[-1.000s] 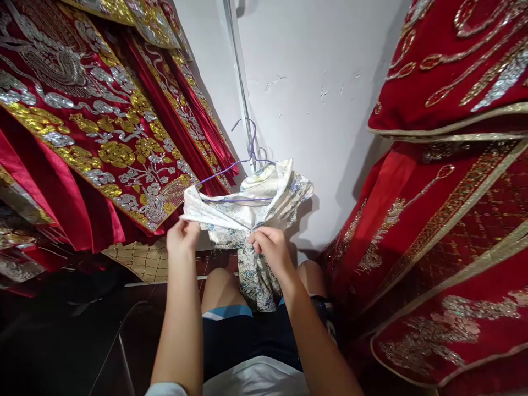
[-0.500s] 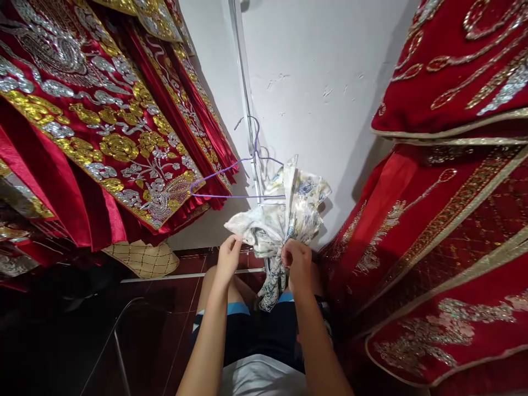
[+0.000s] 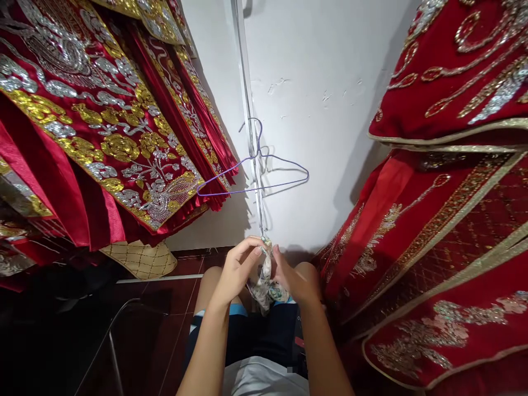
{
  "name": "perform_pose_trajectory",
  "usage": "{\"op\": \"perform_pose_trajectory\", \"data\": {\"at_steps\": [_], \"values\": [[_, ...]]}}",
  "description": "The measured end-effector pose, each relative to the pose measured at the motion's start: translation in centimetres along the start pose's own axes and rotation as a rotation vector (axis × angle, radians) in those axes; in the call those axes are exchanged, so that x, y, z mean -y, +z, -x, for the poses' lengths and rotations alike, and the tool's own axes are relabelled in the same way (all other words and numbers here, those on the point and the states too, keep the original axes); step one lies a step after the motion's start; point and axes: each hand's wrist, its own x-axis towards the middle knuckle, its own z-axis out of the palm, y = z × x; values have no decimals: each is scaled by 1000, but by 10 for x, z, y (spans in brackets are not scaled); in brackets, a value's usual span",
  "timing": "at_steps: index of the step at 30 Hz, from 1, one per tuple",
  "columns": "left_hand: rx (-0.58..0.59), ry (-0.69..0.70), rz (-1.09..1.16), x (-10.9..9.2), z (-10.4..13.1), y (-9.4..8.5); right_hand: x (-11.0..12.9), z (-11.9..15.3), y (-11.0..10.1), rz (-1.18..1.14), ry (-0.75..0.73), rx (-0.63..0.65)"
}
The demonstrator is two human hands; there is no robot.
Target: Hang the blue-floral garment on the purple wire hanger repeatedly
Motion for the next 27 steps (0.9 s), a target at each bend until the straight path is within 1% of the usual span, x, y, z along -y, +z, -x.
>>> {"op": "perform_pose_trajectory", "data": {"at_steps": [2, 4, 6, 8, 10, 12, 13, 14, 15, 17, 18, 20, 22, 23, 24, 25, 27], "values": [[14, 7, -27, 3, -1, -4, -1, 3, 14, -151, 110, 151], [-13, -9, -18, 13, -1, -13, 1, 5, 24, -224, 115, 240], [11, -76, 11, 27, 2, -23, 5, 7, 29, -216, 100, 291], [103, -192, 18, 41, 9, -32, 14, 8, 27, -165, 113, 342], [248, -307, -40, 52, 19, -41, 28, 8, 19, -139, 133, 352], [402, -365, -171, 58, 27, -51, 48, 7, 3, -138, 120, 295], [465, -378, -264, 59, 29, -57, 60, 7, -6, -131, 94, 255], [503, -382, -367, 58, 30, -65, 74, 7, -15, -113, 49, 222], [508, -376, -470, 56, 29, -74, 88, 6, -23, -87, -8, 207], [454, -344, -667, 47, 23, -95, 116, 1, -34, -1, -157, 159], [421, -325, -766, 41, 19, -107, 127, -5, -36, 95, -211, 141], [378, -284, -972, 29, 9, -128, 142, -24, -34, 353, -319, 53], [332, -247, -1174, 17, 0, -146, 144, -53, -27, 608, -466, -121], [303, -220, -1246, 12, -4, -152, 142, -69, -24, 687, -537, -207], [272, -186, -1292, 7, -7, -157, 138, -86, -21, 730, -604, -266], [236, -149, -1318, 2, -9, -161, 133, -103, -18, 741, -654, -301], [181, -74, -1334, -5, -10, -165, 121, -131, -15, 731, -723, -312]]}}
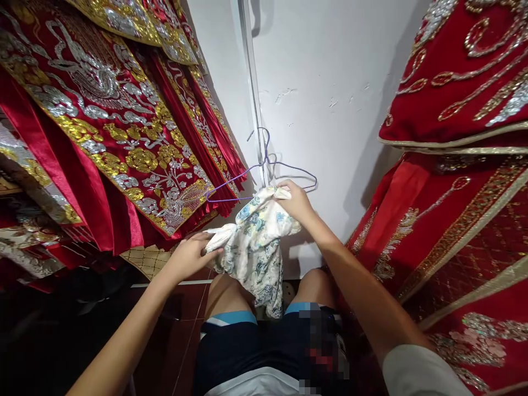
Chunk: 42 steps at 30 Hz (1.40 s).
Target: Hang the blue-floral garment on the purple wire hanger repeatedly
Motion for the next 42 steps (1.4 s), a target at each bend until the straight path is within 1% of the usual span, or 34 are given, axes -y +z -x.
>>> {"op": "perform_pose_trajectory", "data": {"at_steps": [1, 3, 5, 6, 8, 12, 14, 16, 18, 21, 24, 26, 28, 31, 32, 33, 34, 36, 38, 40, 41, 42], "values": [[-30, 15, 2, 0, 0, -3, -8, -4, 8, -8, -11, 11], [-82, 42, 27, -2, 1, -8, -20, -8, 19, 1, 7, 84], [-144, 53, 88, -3, 2, -11, -27, -7, 22, 9, 66, 163], [-175, 51, 125, -4, 1, -12, -28, -5, 21, 12, 93, 180], [-224, 35, 202, -4, -1, -13, -29, 2, 12, 24, 114, 163], [-284, 25, 359, -10, -9, -14, -21, 21, -17, 58, 110, 100], [-321, 55, 411, -19, -14, -17, -15, 28, -31, 61, 117, 69], [-366, 100, 424, -31, -20, -24, -7, 34, -41, 50, 134, 49], [-417, 142, 418, -44, -29, -34, 0, 39, -45, 5, 157, 59], [-447, 184, 406, -62, -51, -53, 11, 46, -40, -105, 198, 121], [-441, 113, 385, -73, -79, -64, 19, 53, -32, -138, 233, 126], [-442, 74, 382, -74, -93, -64, 21, 56, -34, -123, 193, 61], [-427, 98, 399, -72, -100, -62, 19, 55, -43, -107, 127, -72], [-392, 127, 475, -64, -101, -61, 7, 44, -69, -26, 69, -332], [-367, 136, 524, -61, -100, -62, 1, 37, -78, 22, 58, -378], [-333, 151, 579, -57, -100, -64, -5, 30, -87, 73, 50, -382], [-294, 168, 632, -53, -100, -67, -11, 23, -96, 120, 49, -346], [-211, 177, 716, -44, -102, -74, -20, 9, -110, 189, 83, -218], [-112, 106, 812, -32, -104, -82, -24, -1, -121, 212, 156, -144], [-8, 11, 995, -19, -107, -87, -23, -6, -130, 137, 247, -126], [9, -16, 1110, -13, -108, -87, -21, -6, -134, 47, 299, -102], [-12, -23, 1213, -10, -111, -85, -18, -5, -136, -73, 366, -58]]}}
